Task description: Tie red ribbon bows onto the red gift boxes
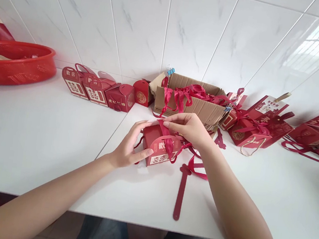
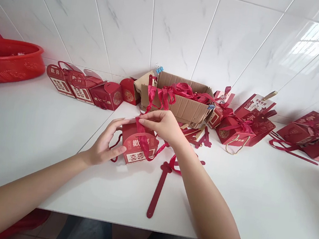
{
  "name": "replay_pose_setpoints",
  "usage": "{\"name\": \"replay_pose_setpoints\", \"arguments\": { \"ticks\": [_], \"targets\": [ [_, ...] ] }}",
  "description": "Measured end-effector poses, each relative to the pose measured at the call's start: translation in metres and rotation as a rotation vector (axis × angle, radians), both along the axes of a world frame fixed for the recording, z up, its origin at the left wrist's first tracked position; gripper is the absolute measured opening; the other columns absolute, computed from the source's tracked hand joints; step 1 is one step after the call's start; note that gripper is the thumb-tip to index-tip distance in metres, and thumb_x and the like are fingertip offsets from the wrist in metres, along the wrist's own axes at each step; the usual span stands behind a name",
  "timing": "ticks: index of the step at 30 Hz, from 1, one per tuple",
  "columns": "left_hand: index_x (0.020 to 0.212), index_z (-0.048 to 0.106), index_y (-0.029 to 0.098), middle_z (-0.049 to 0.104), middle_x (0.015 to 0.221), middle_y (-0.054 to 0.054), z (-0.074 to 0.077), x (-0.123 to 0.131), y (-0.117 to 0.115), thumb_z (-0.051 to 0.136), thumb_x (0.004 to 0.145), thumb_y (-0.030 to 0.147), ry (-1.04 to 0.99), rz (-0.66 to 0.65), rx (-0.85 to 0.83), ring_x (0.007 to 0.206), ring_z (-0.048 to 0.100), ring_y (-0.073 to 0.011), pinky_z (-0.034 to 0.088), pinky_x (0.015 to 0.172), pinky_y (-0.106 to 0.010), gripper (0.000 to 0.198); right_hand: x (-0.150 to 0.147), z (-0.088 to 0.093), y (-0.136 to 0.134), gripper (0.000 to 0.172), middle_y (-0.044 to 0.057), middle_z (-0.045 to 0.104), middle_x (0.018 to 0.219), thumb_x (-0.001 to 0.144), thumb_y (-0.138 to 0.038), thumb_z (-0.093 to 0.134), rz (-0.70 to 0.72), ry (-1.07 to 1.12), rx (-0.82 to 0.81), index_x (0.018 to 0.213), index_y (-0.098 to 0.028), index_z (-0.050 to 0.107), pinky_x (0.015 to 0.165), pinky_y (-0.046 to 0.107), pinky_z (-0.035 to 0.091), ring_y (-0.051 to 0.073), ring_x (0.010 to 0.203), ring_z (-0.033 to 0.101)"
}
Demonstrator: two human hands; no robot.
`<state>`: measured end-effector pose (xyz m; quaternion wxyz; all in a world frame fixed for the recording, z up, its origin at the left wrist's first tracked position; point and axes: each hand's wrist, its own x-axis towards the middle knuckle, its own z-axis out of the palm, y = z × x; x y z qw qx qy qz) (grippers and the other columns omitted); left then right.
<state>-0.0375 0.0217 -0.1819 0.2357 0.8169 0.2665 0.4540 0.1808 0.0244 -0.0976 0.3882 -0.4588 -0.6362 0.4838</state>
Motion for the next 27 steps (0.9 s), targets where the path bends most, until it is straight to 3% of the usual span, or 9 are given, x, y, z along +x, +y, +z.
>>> {"name": "replay_pose_setpoints", "arguments": {
  "ticks": [5, 11, 14, 17, 27],
  "targets": [
    [0.139, 0.036, 0.021, 0.039, 0.140, -0.016, 0.002, 0.001, -0.002, 0.062, 0.083, 0.040, 0.011, -0.008, 0.013, 0.132, 0.038, -0.0333, 0.039, 0.105, -0.049, 0.064, -0.007, -0.004, 0.003, 0.027, 0.002, 0.067, 0.075, 0.066, -0.037, 0.077, -0.078, 0.016, 0.124, 0.077, -0.017, 0.063, 0.060, 0.028, 0.049, 0.012, 0.064, 0.059],
    [0.140, 0.035, 0.022, 0.037, 0.143, -0.015, 0.003, 0.001, -0.002, 0.062, 0.084, 0.036, -0.003, -0.064, 0.002, 0.133, 0.037, -0.0309, 0.037, 0.106, -0.047, 0.063, -0.005, -0.009, 0.008, 0.027, 0.002, 0.064, 0.089, 0.068, -0.035, 0.075, -0.185, -0.143, 0.265, 0.085, -0.019, 0.061, 0.072, 0.031, 0.048, 0.015, 0.081, 0.058],
    [0.139, 0.035, 0.022, 0.036, 0.144, -0.015, 0.003, 0.001, -0.001, 0.061, 0.084, 0.034, -0.013, -0.093, -0.011, 0.134, 0.036, -0.0304, 0.036, 0.107, -0.046, 0.062, 0.000, -0.008, 0.008, 0.032, 0.003, 0.064, 0.096, 0.072, -0.035, 0.072, -0.068, -0.073, 0.177, 0.098, -0.021, 0.058, 0.073, 0.030, 0.049, 0.015, 0.088, 0.060],
    [0.139, 0.035, 0.022, 0.035, 0.145, -0.015, 0.003, 0.001, -0.002, 0.061, 0.084, 0.033, -0.017, -0.114, -0.024, 0.134, 0.036, -0.0310, 0.036, 0.107, -0.047, 0.062, 0.002, -0.007, 0.007, 0.036, 0.001, 0.064, 0.088, 0.076, -0.035, 0.069, 0.047, -0.011, 0.046, 0.106, -0.022, 0.055, 0.062, 0.026, 0.048, 0.012, 0.072, 0.059],
    [0.141, 0.035, 0.022, 0.036, 0.144, -0.015, 0.003, 0.000, -0.003, 0.060, 0.085, 0.035, 0.004, -0.114, -0.037, 0.133, 0.036, -0.0312, 0.035, 0.108, -0.048, 0.063, 0.000, -0.007, 0.009, 0.020, 0.000, 0.064, 0.080, 0.074, -0.021, 0.069, 0.087, 0.115, 0.065, 0.093, -0.018, 0.063, 0.053, 0.020, 0.043, 0.007, 0.064, 0.056]
  ]
}}
